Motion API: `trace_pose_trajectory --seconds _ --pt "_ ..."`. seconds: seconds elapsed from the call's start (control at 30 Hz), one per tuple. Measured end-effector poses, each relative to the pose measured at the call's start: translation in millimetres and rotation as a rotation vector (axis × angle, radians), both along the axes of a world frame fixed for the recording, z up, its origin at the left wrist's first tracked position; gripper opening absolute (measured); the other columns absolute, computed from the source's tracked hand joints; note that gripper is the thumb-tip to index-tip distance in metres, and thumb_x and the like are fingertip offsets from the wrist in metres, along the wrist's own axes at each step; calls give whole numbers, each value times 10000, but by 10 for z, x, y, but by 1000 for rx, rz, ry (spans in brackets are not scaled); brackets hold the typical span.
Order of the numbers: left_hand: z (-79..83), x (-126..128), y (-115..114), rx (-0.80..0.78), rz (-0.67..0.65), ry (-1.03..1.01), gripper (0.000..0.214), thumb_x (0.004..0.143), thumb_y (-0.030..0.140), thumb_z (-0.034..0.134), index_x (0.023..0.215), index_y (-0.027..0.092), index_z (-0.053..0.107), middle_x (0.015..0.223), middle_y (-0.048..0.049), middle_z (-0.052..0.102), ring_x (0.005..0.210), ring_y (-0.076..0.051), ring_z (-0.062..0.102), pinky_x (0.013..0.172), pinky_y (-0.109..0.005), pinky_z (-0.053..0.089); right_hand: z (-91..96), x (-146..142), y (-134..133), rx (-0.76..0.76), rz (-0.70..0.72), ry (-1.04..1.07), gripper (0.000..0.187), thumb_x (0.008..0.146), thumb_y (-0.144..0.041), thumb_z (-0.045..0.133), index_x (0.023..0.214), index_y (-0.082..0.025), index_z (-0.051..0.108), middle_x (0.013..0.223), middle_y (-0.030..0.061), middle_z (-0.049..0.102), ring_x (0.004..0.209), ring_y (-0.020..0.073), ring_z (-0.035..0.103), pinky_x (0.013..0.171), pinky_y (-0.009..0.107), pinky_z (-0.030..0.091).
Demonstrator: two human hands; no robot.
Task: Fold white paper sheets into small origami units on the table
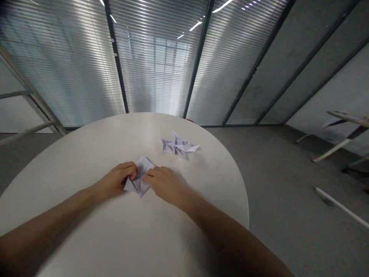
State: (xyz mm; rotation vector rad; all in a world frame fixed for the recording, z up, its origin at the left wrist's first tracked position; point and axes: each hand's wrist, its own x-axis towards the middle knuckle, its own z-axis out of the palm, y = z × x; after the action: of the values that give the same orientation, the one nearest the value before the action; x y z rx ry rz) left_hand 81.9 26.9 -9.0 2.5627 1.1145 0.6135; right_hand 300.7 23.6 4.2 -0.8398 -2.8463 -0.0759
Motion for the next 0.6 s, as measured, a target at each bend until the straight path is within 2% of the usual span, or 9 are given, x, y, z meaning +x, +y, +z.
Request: trace_pose_trajectory --seconds 0.13,0.27,0.33,0.4,0.5,0.6 --pt "-20 -70 8 -49 -70 -80 170 674 26 476 658 184 415 714 1 522 727 -141 482 679 -243 358 70 10 -51 14 32 -119 360 883 -91 451 1200 -242 532 1051 58 615 935 187 555 802 318 431" --pt "-4 -113 -9 -76 -52 -106 147 680 58 506 670 183 430 727 -1 538 731 -142 488 666 -238 365 153 10 -171 13 63 -177 466 874 -124 461 1313 -275 416 1016 59 601 872 199 557 745 329 437" --pt "17 -116 -26 -83 -39 -94 143 667 63 511 694 185 443 725 4 532 732 -145 490 669 -241 375 179 -2 -229 28 48 -190 467 866 -130 465 1312 -263 417 1005 69 596 841 205 557 715 336 438" --pt "42 -111 -49 -92 -35 -76 153 662 56 496 736 186 467 736 4 528 741 -149 498 681 -249 392 192 -6 -255 28 39 -190 401 863 -132 467 1249 -243 484 1011 78 596 852 210 558 718 343 439" --pt "61 -97 -81 -84 -10 -59 198 723 114 516 906 188 509 899 -27 550 780 -155 526 701 -266 431 199 36 -205 -53 57 -136 274 856 -146 493 1104 -213 589 1039 69 617 937 207 564 810 351 437" --pt "37 -79 -93 19 44 -12 370 784 299 590 1121 199 476 1175 -93 491 946 -198 544 795 -323 462 192 124 -87 -185 95 -20 221 854 -176 521 1040 -206 638 1110 42 633 1029 185 559 922 337 409"
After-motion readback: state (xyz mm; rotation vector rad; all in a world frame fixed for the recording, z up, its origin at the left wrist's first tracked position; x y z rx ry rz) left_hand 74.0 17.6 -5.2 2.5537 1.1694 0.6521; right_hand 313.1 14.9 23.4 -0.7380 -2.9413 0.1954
